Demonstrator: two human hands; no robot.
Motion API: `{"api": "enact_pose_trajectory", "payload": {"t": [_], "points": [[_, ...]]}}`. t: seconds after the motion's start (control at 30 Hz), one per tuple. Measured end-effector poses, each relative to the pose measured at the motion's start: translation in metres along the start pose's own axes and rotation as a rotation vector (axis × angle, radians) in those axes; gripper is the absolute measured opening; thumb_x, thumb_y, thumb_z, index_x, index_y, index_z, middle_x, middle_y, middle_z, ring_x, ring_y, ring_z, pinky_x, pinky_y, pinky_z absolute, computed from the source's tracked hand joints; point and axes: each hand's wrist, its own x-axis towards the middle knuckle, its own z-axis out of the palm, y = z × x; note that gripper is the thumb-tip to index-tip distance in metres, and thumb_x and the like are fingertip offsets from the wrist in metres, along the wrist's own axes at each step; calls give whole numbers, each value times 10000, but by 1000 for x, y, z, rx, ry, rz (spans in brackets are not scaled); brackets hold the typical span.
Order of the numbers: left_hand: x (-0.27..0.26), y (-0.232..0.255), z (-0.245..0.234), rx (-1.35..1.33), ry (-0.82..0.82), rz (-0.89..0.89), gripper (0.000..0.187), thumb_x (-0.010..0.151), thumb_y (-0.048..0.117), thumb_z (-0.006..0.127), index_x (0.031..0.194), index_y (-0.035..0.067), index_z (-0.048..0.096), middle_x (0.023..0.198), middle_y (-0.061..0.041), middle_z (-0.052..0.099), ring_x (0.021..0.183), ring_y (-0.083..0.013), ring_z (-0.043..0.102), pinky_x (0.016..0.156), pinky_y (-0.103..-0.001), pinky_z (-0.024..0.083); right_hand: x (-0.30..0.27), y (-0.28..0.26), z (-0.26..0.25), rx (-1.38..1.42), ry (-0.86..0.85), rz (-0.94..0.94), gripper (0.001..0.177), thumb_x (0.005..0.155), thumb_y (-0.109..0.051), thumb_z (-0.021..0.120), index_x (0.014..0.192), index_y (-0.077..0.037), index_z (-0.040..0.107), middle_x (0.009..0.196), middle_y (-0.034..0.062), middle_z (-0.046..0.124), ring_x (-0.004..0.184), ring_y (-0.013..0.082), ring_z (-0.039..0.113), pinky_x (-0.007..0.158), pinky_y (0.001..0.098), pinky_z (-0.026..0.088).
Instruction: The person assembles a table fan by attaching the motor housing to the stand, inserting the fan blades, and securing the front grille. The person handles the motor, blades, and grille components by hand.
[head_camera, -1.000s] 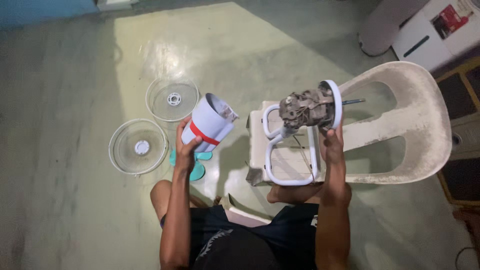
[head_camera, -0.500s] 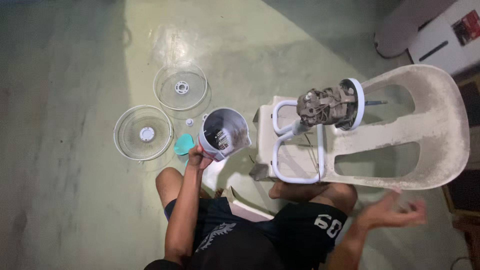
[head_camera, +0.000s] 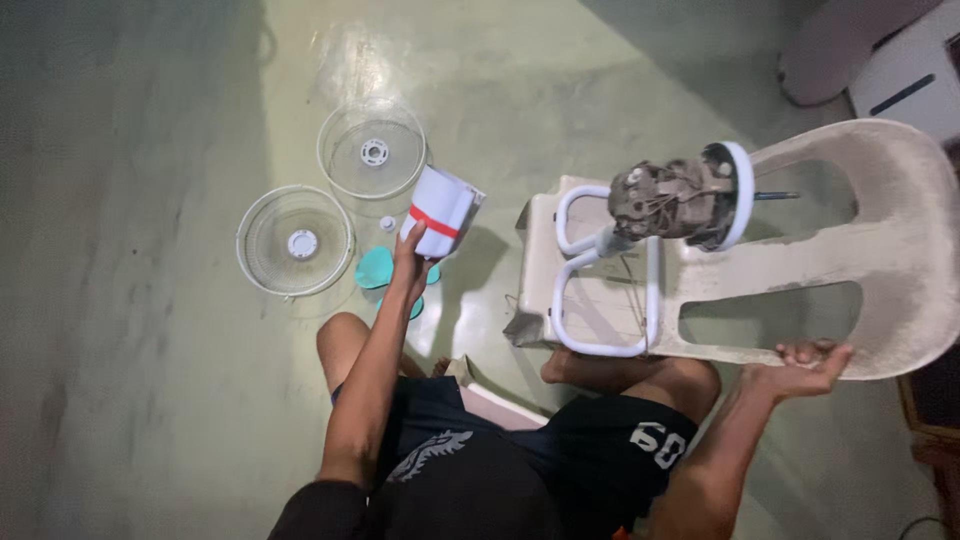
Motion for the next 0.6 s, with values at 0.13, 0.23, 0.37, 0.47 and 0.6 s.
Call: {"api": "enact_pose_trajectory", "payload": {"t": [0.13, 0.23, 0.37, 0.47, 0.6], "points": [[28, -13, -27, 174, 229, -66, 729, 830, 555, 757, 1317, 45, 571, 1107, -119, 664, 955, -251, 661, 702, -427, 533, 11, 5, 0, 19, 55, -13, 367, 1036, -464, 638, 851, -161, 548, 665, -63, 369, 575, 107, 352, 618, 307, 355], [52, -31, -57, 206, 296, -120, 787, 748, 589, 769, 1297, 64, 565, 1103, -117, 688, 963, -259, 695, 726, -439, 597, 12, 11, -3, 17, 18, -84, 373, 1034, -480, 632, 859, -161, 548, 650, -59, 359, 560, 114, 329, 632, 316, 362], [91, -68, -83, 144, 340, -183, 979, 711, 550, 825, 1403, 51, 344, 1254, -163, 590, 1084, -295, 660, 797, -503, 597, 11, 20, -8, 3, -46, -229, 420, 1059, -485, 643, 847, -175, 454, 668, -52, 362, 584, 139, 356, 659, 356, 417], [113, -97, -90, 205, 321, -184, 1099, 690, 561, 830, 1499, 39, 302, 1352, -193, 540, 1105, -315, 641, 798, -509, 598, 15, 27, -8, -9, -62, -247, 390, 1046, -521, 614, 929, -163, 511, 657, -53, 354, 556, 124, 315, 644, 326, 361], [130, -129, -93, 267, 343, -181, 1145, 664, 526, 860, 1545, 147, 236, 1379, -147, 489, 1154, -308, 597, 843, -499, 572, 24, 29, -14, -2, -55, -245, 421, 1045, -536, 625, 953, -141, 512, 664, -53, 325, 567, 128, 294, 608, 325, 319]]}}
